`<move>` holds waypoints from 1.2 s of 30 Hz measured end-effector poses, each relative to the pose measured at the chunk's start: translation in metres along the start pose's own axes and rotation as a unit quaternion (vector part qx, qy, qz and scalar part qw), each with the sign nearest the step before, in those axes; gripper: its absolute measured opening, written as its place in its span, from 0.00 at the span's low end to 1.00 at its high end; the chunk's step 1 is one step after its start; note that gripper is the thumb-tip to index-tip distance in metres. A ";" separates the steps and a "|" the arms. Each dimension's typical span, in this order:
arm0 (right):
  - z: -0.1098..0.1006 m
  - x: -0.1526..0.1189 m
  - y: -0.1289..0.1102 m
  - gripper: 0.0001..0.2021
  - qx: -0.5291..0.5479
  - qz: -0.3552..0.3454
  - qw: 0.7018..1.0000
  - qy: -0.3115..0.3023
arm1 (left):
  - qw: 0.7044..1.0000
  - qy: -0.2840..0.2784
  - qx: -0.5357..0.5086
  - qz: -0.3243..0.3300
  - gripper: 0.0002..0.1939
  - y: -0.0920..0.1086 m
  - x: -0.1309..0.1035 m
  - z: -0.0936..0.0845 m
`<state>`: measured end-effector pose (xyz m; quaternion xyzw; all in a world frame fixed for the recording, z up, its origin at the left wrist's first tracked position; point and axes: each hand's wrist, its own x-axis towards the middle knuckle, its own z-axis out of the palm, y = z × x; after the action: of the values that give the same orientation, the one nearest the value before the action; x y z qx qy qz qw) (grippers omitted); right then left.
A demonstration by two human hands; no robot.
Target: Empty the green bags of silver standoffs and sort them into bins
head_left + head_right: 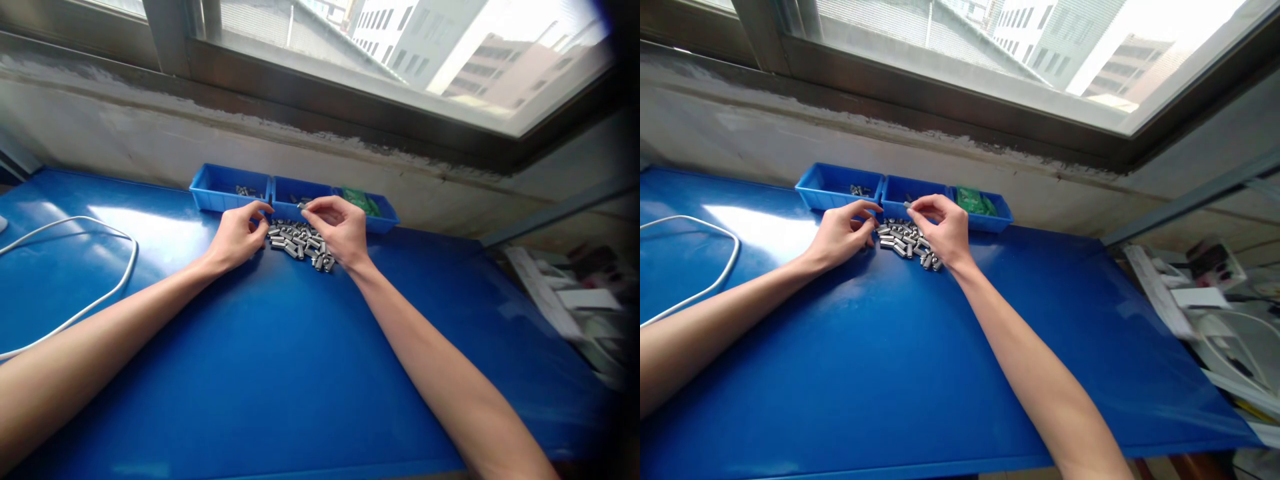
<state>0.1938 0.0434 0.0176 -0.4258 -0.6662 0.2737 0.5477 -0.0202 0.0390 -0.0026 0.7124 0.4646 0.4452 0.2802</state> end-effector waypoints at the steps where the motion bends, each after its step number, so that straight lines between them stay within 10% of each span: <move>1: -0.001 0.001 0.002 0.08 -0.035 -0.015 0.998 0.044 | 1.000 -0.002 -0.001 0.002 0.14 0.000 0.000 0.000; 10: -0.005 -0.001 0.000 0.09 -0.241 -0.127 0.962 0.003 | 0.995 0.019 0.089 0.049 0.13 -0.005 0.003 0.000; 19: 0.014 -0.016 -0.024 0.09 -0.357 -0.232 0.850 -0.312 | 0.995 0.036 0.085 0.040 0.17 -0.008 0.004 -0.001; 36: 0.013 -0.015 -0.028 0.15 -0.445 -0.224 0.795 -0.347 | 0.996 0.031 0.072 0.034 0.16 -0.009 0.004 -0.001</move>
<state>0.1740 0.0179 0.0295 -0.3376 -0.9367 -0.0540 0.0761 -0.0240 0.0462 -0.0081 0.7319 0.4794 0.4415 0.1986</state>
